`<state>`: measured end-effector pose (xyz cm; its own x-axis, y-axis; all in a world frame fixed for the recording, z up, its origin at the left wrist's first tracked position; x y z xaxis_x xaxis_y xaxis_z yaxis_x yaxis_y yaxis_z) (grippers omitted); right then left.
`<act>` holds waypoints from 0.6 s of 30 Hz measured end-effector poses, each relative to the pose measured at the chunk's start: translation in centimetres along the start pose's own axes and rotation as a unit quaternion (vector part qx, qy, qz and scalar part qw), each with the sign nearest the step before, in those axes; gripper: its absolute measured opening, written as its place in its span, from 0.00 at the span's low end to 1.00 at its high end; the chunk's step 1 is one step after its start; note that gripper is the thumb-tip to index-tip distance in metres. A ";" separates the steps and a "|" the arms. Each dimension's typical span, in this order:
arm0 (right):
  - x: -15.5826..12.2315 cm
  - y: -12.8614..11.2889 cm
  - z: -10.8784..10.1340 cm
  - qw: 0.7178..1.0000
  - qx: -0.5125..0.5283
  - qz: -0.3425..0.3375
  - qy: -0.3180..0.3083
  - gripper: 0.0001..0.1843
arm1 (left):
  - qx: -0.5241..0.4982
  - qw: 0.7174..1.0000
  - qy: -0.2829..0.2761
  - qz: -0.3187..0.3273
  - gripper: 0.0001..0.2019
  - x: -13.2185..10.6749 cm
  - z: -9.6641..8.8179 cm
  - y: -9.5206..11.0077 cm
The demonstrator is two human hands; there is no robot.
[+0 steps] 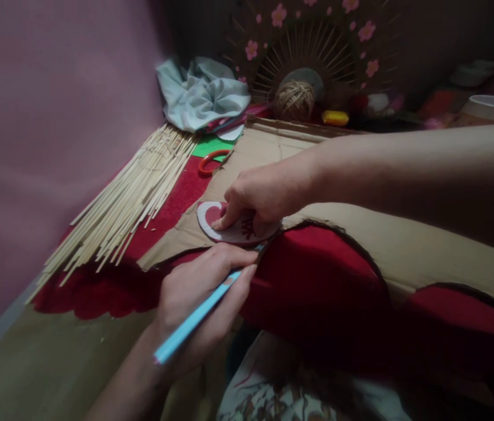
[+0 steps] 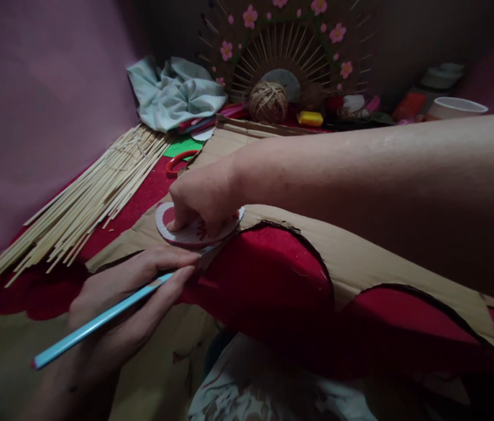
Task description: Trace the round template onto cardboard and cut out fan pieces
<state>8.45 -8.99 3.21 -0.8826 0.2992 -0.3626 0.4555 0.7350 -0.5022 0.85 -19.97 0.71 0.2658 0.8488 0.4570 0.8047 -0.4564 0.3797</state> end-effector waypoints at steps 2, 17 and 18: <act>0.0 -0.1 0.1 1.000 -0.001 -0.007 -0.005 0.27 | -0.002 1.000 0.004 0.005 0.07 0.2 0.4 0.3; 0.1 0.3 0.0 0.999 -0.025 -0.026 -0.008 0.31 | -0.052 0.994 -0.028 -0.089 0.04 0.3 -1.7 -1.9; 0.1 0.3 0.0 0.999 -0.022 -0.029 -0.006 0.32 | -0.062 0.992 -0.033 -0.108 0.03 0.3 -1.8 -2.3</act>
<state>8.55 -8.74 2.99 -0.9055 0.2495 -0.3432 0.3987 0.7770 -0.4872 -1.84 -19.15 1.44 0.1317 0.9441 0.3023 0.7757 -0.2880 0.5615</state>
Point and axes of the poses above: each hand's wrist, its own x-axis towards the middle knuckle, its own z-axis out of the palm, y = z × x, the point moved 5 cm from there along x, towards the middle knuckle, and after that the axes turned 15 degrees about x, right-handed, at the moved point
